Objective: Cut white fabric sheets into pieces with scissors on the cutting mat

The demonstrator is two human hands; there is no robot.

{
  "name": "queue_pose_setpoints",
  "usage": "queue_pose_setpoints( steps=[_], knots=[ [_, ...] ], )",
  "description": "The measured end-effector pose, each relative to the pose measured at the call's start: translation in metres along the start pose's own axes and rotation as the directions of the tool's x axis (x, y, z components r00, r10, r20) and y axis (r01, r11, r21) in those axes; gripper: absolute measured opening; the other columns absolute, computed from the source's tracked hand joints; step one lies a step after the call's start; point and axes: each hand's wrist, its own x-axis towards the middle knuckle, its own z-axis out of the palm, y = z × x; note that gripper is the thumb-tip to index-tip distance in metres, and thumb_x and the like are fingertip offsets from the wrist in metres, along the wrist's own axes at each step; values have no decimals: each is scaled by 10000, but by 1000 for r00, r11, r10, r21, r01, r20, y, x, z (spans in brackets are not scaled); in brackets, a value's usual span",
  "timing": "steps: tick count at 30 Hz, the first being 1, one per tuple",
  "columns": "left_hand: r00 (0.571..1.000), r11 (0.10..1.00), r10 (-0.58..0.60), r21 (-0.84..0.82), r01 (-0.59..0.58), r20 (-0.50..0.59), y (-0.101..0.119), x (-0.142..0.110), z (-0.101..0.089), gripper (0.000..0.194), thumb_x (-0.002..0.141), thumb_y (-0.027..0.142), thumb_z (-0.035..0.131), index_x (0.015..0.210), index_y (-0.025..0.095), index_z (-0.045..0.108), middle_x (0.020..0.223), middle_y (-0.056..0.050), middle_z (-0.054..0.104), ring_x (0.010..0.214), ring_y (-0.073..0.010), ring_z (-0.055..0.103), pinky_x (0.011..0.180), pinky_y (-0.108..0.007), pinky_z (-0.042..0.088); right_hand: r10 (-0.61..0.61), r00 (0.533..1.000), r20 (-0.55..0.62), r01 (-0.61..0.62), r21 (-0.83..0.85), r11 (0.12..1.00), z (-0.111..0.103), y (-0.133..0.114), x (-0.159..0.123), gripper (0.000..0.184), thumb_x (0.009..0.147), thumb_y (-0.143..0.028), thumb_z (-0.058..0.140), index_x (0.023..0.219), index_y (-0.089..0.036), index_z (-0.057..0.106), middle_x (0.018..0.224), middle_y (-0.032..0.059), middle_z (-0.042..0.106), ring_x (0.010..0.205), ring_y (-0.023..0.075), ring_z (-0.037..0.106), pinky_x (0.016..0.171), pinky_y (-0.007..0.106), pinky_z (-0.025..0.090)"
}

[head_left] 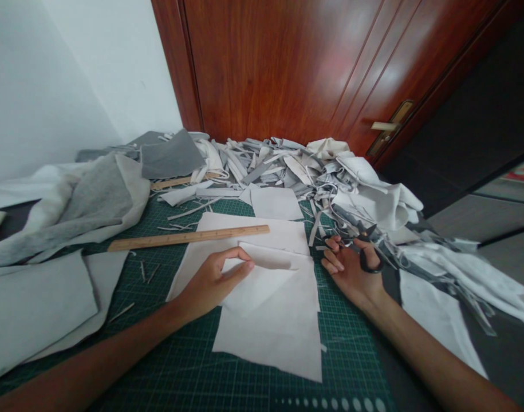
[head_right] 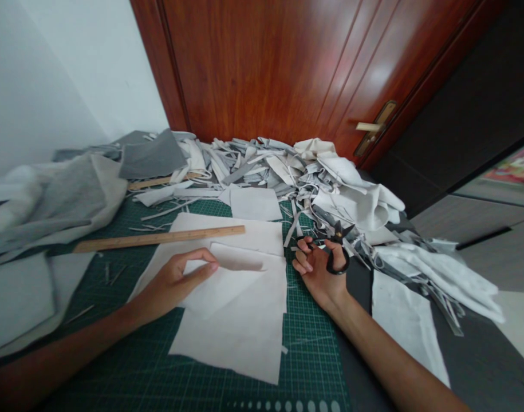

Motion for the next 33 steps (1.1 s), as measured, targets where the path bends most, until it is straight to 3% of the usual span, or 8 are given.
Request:
queue_pose_setpoints(
  steps=[6, 11, 16, 21, 23, 26, 29, 33],
  knots=[
    [1000, 1000, 25, 4, -25, -2, 1, 1, -1, 284, 952, 447, 583, 839, 206, 684, 776, 13, 681, 726, -184, 616, 624, -250, 419, -39, 996, -85, 37, -33, 999, -7, -7, 11, 199, 825, -341, 661, 827, -223, 501, 677, -65, 469, 418, 57, 294, 380, 201, 385],
    [1000, 1000, 11, 9, -11, -2, 0, 0, 0, 290, 951, 459, 576, 862, 206, 686, 758, 9, 668, 742, -192, 614, 585, -245, 389, -136, 971, -198, 106, -154, 982, -7, -2, 12, 413, 841, -512, 760, 728, -216, 494, 514, -112, 355, 368, 48, 188, 315, 187, 280],
    [1000, 1000, -5, -11, 5, 6, -1, 0, 1, 294, 939, 466, 580, 856, 204, 683, 788, 6, 670, 800, -201, 621, 626, -252, 398, -115, 991, -69, 92, -273, 958, -2, 6, 4, 529, 844, -643, 699, 629, -217, 470, 440, -98, 286, 397, 68, 195, 392, 210, 336],
    [1000, 1000, -12, -18, 13, 21, -2, 1, 1, 292, 938, 466, 586, 859, 203, 684, 814, 14, 676, 772, -187, 612, 671, -267, 408, 7, 997, 72, 17, -325, 946, 3, 8, -2, 461, 779, -652, 658, 747, -199, 579, 591, -18, 468, 508, 118, 360, 455, 247, 386],
    [999, 1000, -11, -18, 12, 30, -2, 2, 0, 297, 944, 469, 581, 861, 203, 685, 822, 15, 678, 764, -183, 609, 680, -271, 408, 42, 998, 56, -24, -293, 956, 3, 7, -2, 430, 793, -626, 625, 837, -200, 595, 687, -5, 512, 526, 120, 360, 452, 252, 384],
    [999, 1000, 3, -5, -3, 32, -4, 2, 0, 296, 946, 467, 583, 868, 202, 691, 832, 13, 682, 769, -183, 608, 697, -277, 408, -10, 1000, -6, 9, -216, 976, 1, 5, 1, 343, 822, -537, 587, 887, -200, 585, 790, -4, 533, 528, 105, 343, 450, 243, 384],
    [1000, 1000, 6, -7, -5, 28, -5, 2, 0, 288, 947, 460, 587, 875, 203, 694, 850, 11, 689, 798, -189, 615, 722, -281, 415, -93, 993, -69, 82, -146, 986, -3, 2, 5, 266, 817, -460, 570, 854, -197, 560, 805, -11, 525, 509, 88, 327, 432, 225, 366],
    [999, 1000, 4, -14, -4, 32, -3, 2, 0, 292, 951, 466, 583, 871, 208, 692, 842, 16, 687, 805, -188, 617, 726, -279, 419, -68, 992, -108, 55, -126, 991, -4, 1, 5, 241, 831, -430, 526, 836, -190, 552, 787, -10, 532, 464, 73, 313, 409, 216, 354]
  ],
)
